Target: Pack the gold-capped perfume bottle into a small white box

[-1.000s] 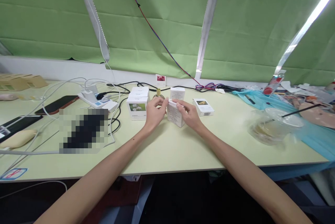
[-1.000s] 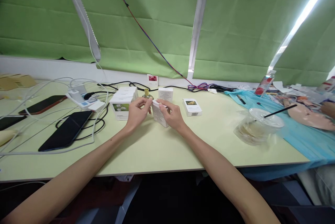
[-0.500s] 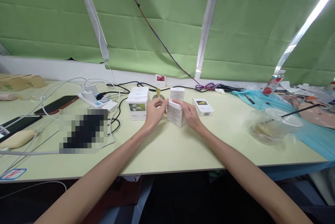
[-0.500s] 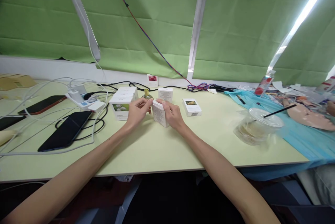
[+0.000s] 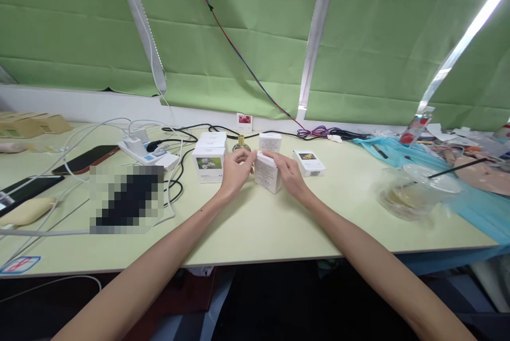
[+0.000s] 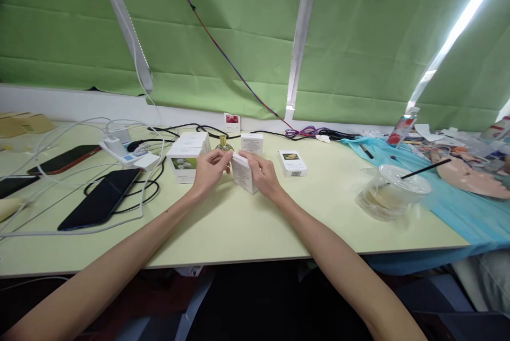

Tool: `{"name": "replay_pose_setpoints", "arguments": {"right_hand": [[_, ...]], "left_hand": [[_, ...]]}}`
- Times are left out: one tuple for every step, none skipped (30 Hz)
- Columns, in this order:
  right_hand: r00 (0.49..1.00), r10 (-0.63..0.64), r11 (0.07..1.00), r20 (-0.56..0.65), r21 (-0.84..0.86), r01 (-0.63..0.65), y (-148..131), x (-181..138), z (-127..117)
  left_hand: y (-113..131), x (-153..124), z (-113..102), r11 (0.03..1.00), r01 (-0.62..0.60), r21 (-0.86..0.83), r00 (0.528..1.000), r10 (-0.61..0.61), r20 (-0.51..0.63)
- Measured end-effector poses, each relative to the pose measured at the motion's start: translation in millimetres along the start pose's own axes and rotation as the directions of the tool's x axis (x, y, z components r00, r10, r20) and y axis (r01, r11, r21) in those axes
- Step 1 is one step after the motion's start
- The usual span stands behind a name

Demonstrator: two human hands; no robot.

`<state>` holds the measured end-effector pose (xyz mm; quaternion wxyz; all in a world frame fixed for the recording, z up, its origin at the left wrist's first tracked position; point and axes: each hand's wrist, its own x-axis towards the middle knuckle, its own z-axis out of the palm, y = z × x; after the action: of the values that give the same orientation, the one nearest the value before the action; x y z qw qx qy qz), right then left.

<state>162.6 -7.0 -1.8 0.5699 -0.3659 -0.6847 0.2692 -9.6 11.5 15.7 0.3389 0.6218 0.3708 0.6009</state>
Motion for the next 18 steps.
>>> {"name": "replay_pose_setpoints", "arguments": {"right_hand": [[1.0,0.001,1.0,0.001,-0.004,-0.001,-0.1,0.0,-0.2],[1.0,0.003,1.0,0.002,-0.008,-0.003,-0.1,0.1,-0.4],[1.0,0.005,1.0,0.003,-0.011,-0.005,-0.2,0.1,-0.6],[1.0,0.007,1.0,0.004,-0.013,-0.007,-0.3,0.1,-0.8],[1.0,0.007,1.0,0.003,-0.015,-0.007,-0.4,0.2,-0.9],[1.0,0.007,1.0,0.002,-0.016,-0.007,-0.6,0.2,-0.9],[1.0,0.006,1.0,0.002,-0.018,-0.006,-0.8,0.2,-0.9],[1.0,0.006,1.0,0.002,-0.018,-0.006,-1.1,0.2,-0.9],[1.0,0.006,1.0,0.002,-0.017,-0.006,-1.4,0.2,-0.8],[1.0,0.005,1.0,0.001,-0.015,-0.005,-1.7,0.1,-0.7],[1.0,0.005,1.0,0.0,-0.014,-0.005,-1.9,0.1,-0.6],[1.0,0.005,1.0,-0.001,-0.014,-0.005,-2.0,0.0,-0.6],[1.0,0.004,1.0,-0.003,-0.014,-0.004,-2.0,0.0,-0.5],[1.0,0.005,1.0,-0.004,-0.016,-0.005,-2.0,-0.1,-0.5],[1.0,0.007,1.0,-0.004,-0.018,-0.007,-2.0,-0.1,-0.5],[1.0,0.009,1.0,-0.004,-0.019,-0.009,-2.0,-0.2,-0.5],[1.0,0.011,1.0,-0.005,-0.018,-0.011,-2.2,-0.2,-0.5],[1.0,0.013,1.0,-0.005,-0.016,-0.013,-2.4,-0.2,-0.5]], "left_hand": [[-0.8,0.3,-0.1,1.0,0.002,-0.004,1.0,-0.002,0.002],[-1.5,0.6,-0.2,1.0,0.005,-0.011,1.0,-0.005,0.005],[-2.1,0.9,-0.4,1.0,0.01,-0.019,1.0,-0.01,0.008],[-2.6,1.1,-0.4,0.999,0.016,-0.029,1.0,-0.016,0.01],[-2.8,1.2,-0.4,0.999,0.023,-0.041,1.0,-0.022,0.012],[-2.9,1.3,-0.3,0.998,0.031,-0.053,0.999,-0.03,0.014],[-2.8,1.2,-0.1,0.997,0.04,-0.066,0.999,-0.039,0.015],[-2.6,1.1,0.1,0.996,0.049,-0.076,0.999,-0.048,0.016],[-2.5,1.1,0.5,0.994,0.059,-0.087,0.998,-0.058,0.016],[-2.4,1.0,0.8,0.993,0.071,-0.098,0.997,-0.07,0.016],[-2.6,1.1,1.2,0.99,0.084,-0.112,0.996,-0.082,0.015],[-3.0,1.2,1.5,0.987,0.097,-0.127,0.995,-0.096,0.014],[-3.5,1.3,1.9,0.984,0.112,-0.141,0.994,-0.111,0.015],[-4.1,1.5,2.3,0.98,0.127,-0.154,0.992,-0.126,0.016],[-4.8,1.7,2.6,0.976,0.142,-0.164,0.99,-0.141,0.018],[-5.4,1.8,3.0,0.973,0.156,-0.171,0.988,-0.154,0.02],[-5.9,1.8,3.3,0.97,0.168,-0.177,0.986,-0.167,0.022],[-6.2,1.8,3.7,0.967,0.179,-0.181,0.984,-0.178,0.022]]}}
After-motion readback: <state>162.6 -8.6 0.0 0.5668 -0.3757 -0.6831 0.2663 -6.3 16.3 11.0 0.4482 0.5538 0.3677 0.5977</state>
